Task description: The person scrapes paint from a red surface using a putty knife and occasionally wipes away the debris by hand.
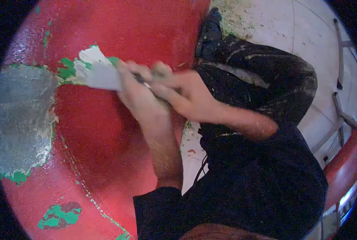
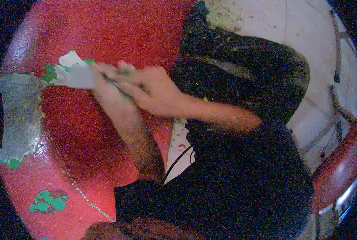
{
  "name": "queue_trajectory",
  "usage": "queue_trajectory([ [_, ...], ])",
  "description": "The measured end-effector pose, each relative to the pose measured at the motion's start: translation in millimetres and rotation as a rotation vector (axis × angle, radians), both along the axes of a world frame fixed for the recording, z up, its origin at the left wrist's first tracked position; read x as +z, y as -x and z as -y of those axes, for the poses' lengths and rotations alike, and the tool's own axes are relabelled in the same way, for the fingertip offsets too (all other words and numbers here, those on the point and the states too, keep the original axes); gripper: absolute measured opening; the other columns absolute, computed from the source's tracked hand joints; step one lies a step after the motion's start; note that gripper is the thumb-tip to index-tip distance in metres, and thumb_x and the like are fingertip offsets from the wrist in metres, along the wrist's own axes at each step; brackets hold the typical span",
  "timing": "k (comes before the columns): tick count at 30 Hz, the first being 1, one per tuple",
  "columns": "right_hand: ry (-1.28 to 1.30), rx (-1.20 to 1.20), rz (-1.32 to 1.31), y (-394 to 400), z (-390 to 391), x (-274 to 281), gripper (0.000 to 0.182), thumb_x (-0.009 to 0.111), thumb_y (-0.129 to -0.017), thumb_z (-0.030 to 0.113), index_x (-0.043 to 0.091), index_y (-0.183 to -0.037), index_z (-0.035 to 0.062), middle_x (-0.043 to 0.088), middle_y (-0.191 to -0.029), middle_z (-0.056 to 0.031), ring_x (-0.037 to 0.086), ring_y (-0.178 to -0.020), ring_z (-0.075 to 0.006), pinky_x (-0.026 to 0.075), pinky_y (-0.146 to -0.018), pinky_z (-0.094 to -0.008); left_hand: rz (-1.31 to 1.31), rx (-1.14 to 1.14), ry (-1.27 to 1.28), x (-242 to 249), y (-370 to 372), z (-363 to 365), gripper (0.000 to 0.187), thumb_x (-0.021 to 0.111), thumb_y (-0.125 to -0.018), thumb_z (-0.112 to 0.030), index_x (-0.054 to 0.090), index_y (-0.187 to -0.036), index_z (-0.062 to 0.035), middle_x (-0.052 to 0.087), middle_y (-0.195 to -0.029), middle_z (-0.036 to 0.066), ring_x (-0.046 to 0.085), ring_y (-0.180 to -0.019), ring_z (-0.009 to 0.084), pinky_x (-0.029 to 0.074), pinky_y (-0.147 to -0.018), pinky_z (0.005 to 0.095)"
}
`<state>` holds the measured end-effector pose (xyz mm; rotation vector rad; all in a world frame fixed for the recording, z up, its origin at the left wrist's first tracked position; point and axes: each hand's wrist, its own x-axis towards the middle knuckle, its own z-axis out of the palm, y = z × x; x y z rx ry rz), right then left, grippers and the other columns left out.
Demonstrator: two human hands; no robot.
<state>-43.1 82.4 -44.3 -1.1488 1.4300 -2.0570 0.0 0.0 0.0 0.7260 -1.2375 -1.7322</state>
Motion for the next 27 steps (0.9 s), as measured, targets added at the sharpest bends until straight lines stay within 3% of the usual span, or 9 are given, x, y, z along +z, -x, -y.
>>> queue_trajectory([
  [1,-0.009,-0.006,0.016,-6,-6,-7,0.026,0.052,-0.086,0.026,0.065,-0.100,0.0079,0.060,-0.076,-0.0206,0.064,-0.068,-0.0320,0.049,-0.060,-0.0377,-0.014,0.002,-0.050,-9,-6,-5,0.027,0.049,-0.092,-0.037,0.043,-0.081,-0.0131,0.042,-0.062,0.001,0.052,-0.058,0.0187,0.050,-0.058,0.0419],
  [4,-0.196,0.104,0.205,-29,-17,3,0.025,0.052,-0.085,0.024,0.065,-0.098,0.0068,0.060,-0.076,-0.0204,0.064,-0.068,-0.0329,0.049,-0.061,-0.0377,0.192,0.018,-0.134,11,-22,-16,0.027,0.048,-0.092,-0.037,0.043,-0.080,-0.0132,0.041,-0.060,-0.001,0.049,-0.056,0.0173,0.049,-0.057,0.0391],
  [8,0.059,-0.107,0.220,-31,16,30,0.025,0.053,-0.085,0.024,0.064,-0.096,0.0054,0.061,-0.075,-0.0202,0.065,-0.071,-0.0302,0.049,-0.064,-0.0368,0.260,0.073,0.010,51,-5,-2,0.027,0.045,-0.093,-0.036,0.042,-0.078,-0.0131,0.039,-0.059,0.000,0.051,-0.056,0.0186,0.049,-0.056,0.0376],
  [12,0.029,-0.028,0.297,-46,0,-9,0.026,0.053,-0.084,0.026,0.065,-0.097,0.0069,0.061,-0.077,-0.0207,0.063,-0.071,-0.0329,0.049,-0.063,-0.0371,0.252,0.086,-0.156,13,-26,-18,0.028,0.045,-0.093,-0.037,0.043,-0.077,-0.0135,0.042,-0.060,0.001,0.052,-0.055,0.0191,0.050,-0.055,0.0387],
  [15,-0.119,0.049,0.127,-14,3,22,0.026,0.053,-0.089,0.015,0.062,-0.110,0.0034,0.064,-0.079,-0.0155,0.056,-0.072,-0.0083,0.046,-0.066,-0.0277,0.200,0.053,-0.039,35,-1,0,0.027,0.045,-0.093,-0.036,0.043,-0.079,-0.0133,0.041,-0.060,0.001,0.052,-0.055,0.0191,0.050,-0.053,0.0397],
  [16,0.023,-0.069,0.154,-15,14,26,0.025,0.053,-0.089,0.016,0.062,-0.109,0.0046,0.062,-0.075,-0.0162,0.057,-0.069,-0.0091,0.046,-0.064,-0.0285,0.199,0.071,-0.031,45,7,3,0.027,0.046,-0.092,-0.037,0.043,-0.080,-0.0135,0.041,-0.060,0.000,0.051,-0.054,0.0184,0.050,-0.051,0.0385],
  [19,-0.094,0.069,0.119,-20,-7,20,0.025,0.053,-0.088,0.015,0.062,-0.109,0.0042,0.063,-0.076,-0.0156,0.056,-0.070,-0.0082,0.046,-0.063,-0.0283,0.194,0.028,-0.017,25,-14,-4,0.029,0.046,-0.093,-0.038,0.043,-0.078,-0.0139,0.040,-0.060,0.000,0.048,-0.053,0.0176,0.049,-0.052,0.0359],
  [23,-0.094,0.036,0.102,-23,0,7,0.023,0.054,-0.088,0.013,0.063,-0.107,0.0032,0.064,-0.077,-0.0137,0.056,-0.072,-0.0078,0.047,-0.065,-0.0276,0.217,0.043,0.027,7,-17,9,0.031,0.046,-0.092,-0.040,0.041,-0.075,-0.0136,0.039,-0.060,0.000,0.046,-0.051,0.0170,0.047,-0.051,0.0345],
  [27,-0.041,0.029,0.221,-28,6,22,0.023,0.054,-0.088,0.012,0.062,-0.106,0.0006,0.064,-0.081,-0.0136,0.055,-0.077,-0.0080,0.047,-0.068,-0.0280,0.237,0.021,-0.013,39,-10,-3,0.031,0.046,-0.093,-0.039,0.041,-0.075,-0.0136,0.039,-0.059,0.000,0.048,-0.053,0.0166,0.047,-0.051,0.0348],
])
